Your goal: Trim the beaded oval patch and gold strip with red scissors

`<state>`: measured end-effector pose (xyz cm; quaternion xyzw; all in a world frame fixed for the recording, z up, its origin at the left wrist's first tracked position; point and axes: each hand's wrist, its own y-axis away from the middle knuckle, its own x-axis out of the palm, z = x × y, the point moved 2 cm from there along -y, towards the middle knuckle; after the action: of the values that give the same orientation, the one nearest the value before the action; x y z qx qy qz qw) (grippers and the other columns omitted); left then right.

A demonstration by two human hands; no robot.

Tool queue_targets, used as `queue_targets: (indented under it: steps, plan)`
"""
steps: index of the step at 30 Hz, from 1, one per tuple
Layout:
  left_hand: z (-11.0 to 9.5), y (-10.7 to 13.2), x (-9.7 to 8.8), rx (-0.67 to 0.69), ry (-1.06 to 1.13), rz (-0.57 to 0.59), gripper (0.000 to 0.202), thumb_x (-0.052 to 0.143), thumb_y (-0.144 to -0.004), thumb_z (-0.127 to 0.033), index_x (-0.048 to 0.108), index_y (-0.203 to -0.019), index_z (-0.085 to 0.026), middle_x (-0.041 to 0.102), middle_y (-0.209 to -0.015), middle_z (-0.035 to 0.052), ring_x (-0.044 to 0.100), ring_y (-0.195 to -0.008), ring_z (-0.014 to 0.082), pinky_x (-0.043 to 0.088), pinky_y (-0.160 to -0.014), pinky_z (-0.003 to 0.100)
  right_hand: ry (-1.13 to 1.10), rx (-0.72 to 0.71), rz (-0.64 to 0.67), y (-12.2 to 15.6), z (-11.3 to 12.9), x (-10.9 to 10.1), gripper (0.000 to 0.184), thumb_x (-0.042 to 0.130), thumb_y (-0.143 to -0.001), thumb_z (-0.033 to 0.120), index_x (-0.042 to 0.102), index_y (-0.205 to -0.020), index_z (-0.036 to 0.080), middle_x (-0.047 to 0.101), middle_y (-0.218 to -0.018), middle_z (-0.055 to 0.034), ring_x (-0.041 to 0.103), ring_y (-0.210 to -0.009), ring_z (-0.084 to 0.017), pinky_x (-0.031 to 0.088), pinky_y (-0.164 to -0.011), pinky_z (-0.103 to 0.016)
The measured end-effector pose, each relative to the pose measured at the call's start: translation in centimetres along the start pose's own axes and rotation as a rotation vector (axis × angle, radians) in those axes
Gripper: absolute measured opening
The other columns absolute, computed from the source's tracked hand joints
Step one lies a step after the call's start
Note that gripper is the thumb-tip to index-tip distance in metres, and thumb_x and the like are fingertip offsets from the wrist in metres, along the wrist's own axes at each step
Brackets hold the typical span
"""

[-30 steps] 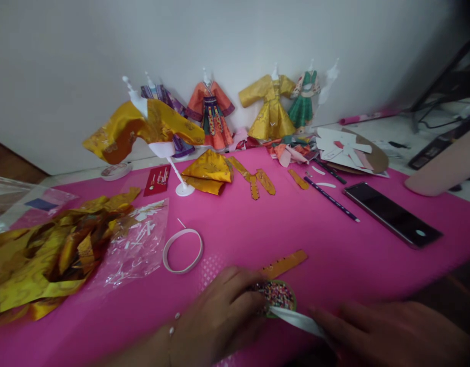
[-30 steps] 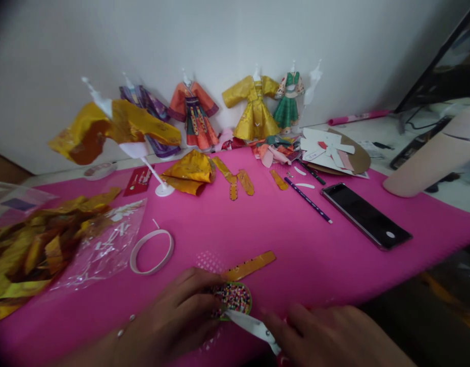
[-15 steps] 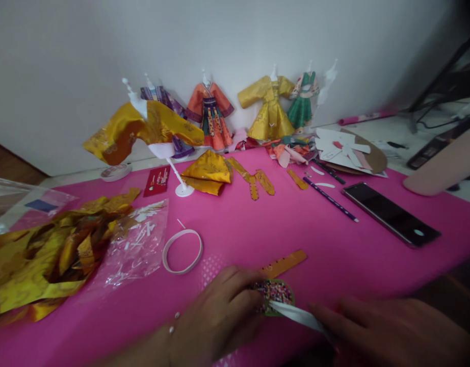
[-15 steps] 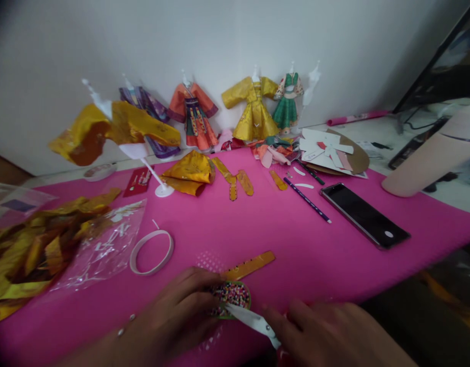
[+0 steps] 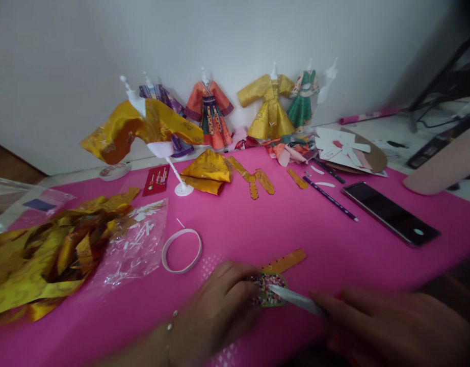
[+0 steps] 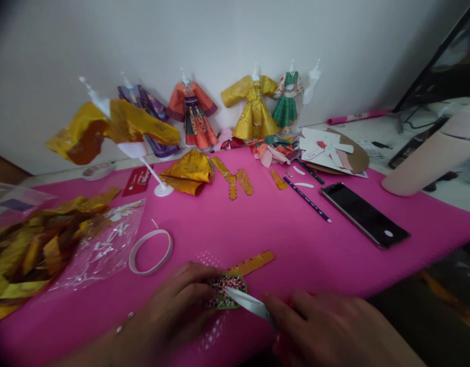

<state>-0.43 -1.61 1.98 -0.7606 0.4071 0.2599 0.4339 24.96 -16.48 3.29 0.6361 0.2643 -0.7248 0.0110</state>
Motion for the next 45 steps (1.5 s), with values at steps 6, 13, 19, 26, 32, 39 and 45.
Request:
queue_targets:
  steps: [6,13,19,26,32,39,45]
  plan:
    - [0.2,0.1,0.1,-0.010,0.014,-0.024,0.020,0.062,-0.108,-0.012,0.060,-0.126,-0.021,0.074,-0.126,0.0111,0.072,-0.110,0.0227,0.064,-0.095,0.035,0.018,0.045,0.000,-0.1,0.0,-0.3,0.038,0.043,-0.097,0.009,0.069,-0.119,0.026,0.066,-0.067,0.0047,0.057,-0.041,-0.016,0.024,-0.040,-0.038]
    - [0.3,0.1,-0.1,-0.032,0.010,-0.024,0.023,0.061,-0.107,-0.010,0.061,-0.127,-0.021,0.073,-0.126,0.0113,0.072,-0.111,0.0230,0.064,-0.095,0.035,0.037,0.045,-0.011,0.0,-0.1,-0.1,0.036,0.042,-0.099,0.012,0.068,-0.121,0.026,0.070,-0.069,0.0050,0.059,-0.041,-0.016,0.025,-0.038,-0.039]
    - [0.6,0.3,0.3,-0.025,0.010,-0.036,0.026,0.063,-0.104,-0.007,0.061,-0.126,-0.021,0.073,-0.125,0.0113,0.072,-0.108,0.0231,0.064,-0.093,0.036,0.024,0.038,-0.029,-0.2,0.3,-0.2,0.034,0.042,-0.097,0.008,0.068,-0.110,0.026,0.066,-0.065,0.0054,0.058,-0.039,-0.017,0.023,-0.037,-0.041]
    - [0.4,0.1,-0.1,-0.039,-0.002,-0.034,0.028,0.063,-0.099,-0.005,0.061,-0.122,-0.021,0.073,-0.120,0.0106,0.072,-0.104,0.0230,0.065,-0.089,0.036,-0.050,0.004,-0.033,-0.9,1.0,-0.8,0.032,0.040,-0.096,0.006,0.065,-0.099,0.027,0.070,-0.068,0.0082,0.062,-0.041,-0.012,0.032,-0.038,-0.036]
    - [0.3,0.0,0.0,0.003,-0.001,-0.019,0.028,0.065,-0.096,-0.006,0.060,-0.120,-0.020,0.074,-0.117,0.0106,0.071,-0.100,0.0220,0.064,-0.085,0.032,-0.040,-0.040,0.039,-1.1,1.0,-0.9,0.027,0.040,-0.103,0.008,0.058,-0.108,0.028,0.067,-0.066,0.0114,0.061,-0.039,-0.011,0.030,-0.035,-0.035]
    - [0.3,0.2,0.8,0.051,0.084,0.024,0.032,0.067,-0.090,-0.002,0.060,-0.115,-0.020,0.074,-0.116,0.0098,0.068,-0.097,0.0213,0.060,-0.084,0.031,-0.013,-0.088,-0.015,-1.1,1.5,-0.7,0.036,0.034,-0.105,0.007,0.062,-0.109,0.030,0.059,-0.059,0.0128,0.052,-0.032,-0.012,0.020,-0.032,-0.041]
    - [0.3,0.1,1.0,0.071,0.116,0.069,0.031,0.067,-0.091,-0.001,0.061,-0.116,-0.019,0.075,-0.116,0.0106,0.068,-0.099,0.0217,0.059,-0.086,0.032,-0.021,-0.105,0.016,-0.5,1.3,-0.6,0.038,0.036,-0.099,0.005,0.063,-0.113,0.029,0.061,-0.062,0.0121,0.054,-0.034,-0.012,0.022,-0.033,-0.041]
